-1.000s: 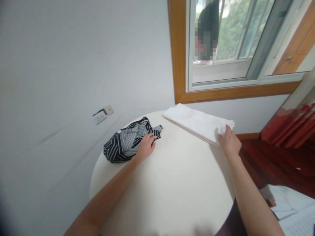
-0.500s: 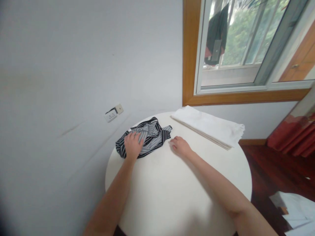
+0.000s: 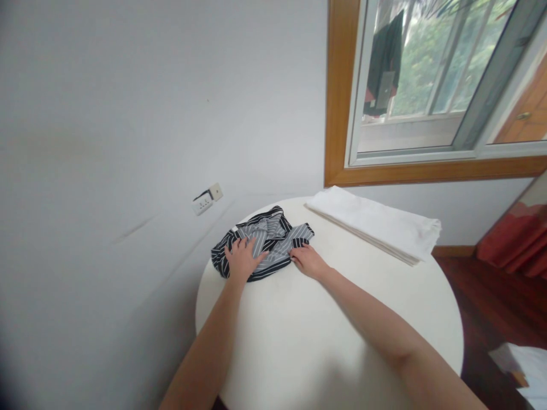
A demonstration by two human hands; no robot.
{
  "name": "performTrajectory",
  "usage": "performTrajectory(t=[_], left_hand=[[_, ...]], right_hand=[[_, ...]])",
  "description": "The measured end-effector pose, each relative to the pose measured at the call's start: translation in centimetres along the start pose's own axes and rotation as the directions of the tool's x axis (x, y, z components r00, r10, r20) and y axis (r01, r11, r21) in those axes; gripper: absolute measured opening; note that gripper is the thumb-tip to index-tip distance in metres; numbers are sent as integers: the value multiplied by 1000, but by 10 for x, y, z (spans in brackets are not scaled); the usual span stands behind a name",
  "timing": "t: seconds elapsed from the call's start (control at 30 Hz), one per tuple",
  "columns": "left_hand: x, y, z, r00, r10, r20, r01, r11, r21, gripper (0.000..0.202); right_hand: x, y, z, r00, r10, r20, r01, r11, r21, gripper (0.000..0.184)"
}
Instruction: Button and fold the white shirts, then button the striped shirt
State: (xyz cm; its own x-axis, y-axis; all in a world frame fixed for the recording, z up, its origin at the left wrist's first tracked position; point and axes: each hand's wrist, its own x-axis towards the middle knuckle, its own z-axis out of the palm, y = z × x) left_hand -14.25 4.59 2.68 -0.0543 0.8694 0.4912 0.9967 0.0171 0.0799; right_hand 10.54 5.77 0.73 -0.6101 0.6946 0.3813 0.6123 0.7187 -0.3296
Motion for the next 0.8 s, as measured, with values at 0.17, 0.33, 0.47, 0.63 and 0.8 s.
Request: performTrajectory(t=[0.17,0.33,0.47,0.63,0.8], left_hand=[[2,11,-7,999,37,19,-37,999,-15,37],[8,19,-13,999,12,49,-9,998,-58,33],[7,33,-10,998,-54,17,56,990,-132,37],[4,46,-8,1000,3,1,-2,980,-197,34],[3,38,-9,1000,25,-17,-29,966,-258,36]], right_hand=[[-50,-12,-31,995,-102,-2,102,992,79,23],[-100,-38,-67,979,-166,115,143,971,192,26],[-124,-72,-87,922,-242,302,145,939,311,17],[-112,-82,-87,815,-314,487,52,877,478,25],[-85,-33,-67,991,-21,131,4,992,126,31]])
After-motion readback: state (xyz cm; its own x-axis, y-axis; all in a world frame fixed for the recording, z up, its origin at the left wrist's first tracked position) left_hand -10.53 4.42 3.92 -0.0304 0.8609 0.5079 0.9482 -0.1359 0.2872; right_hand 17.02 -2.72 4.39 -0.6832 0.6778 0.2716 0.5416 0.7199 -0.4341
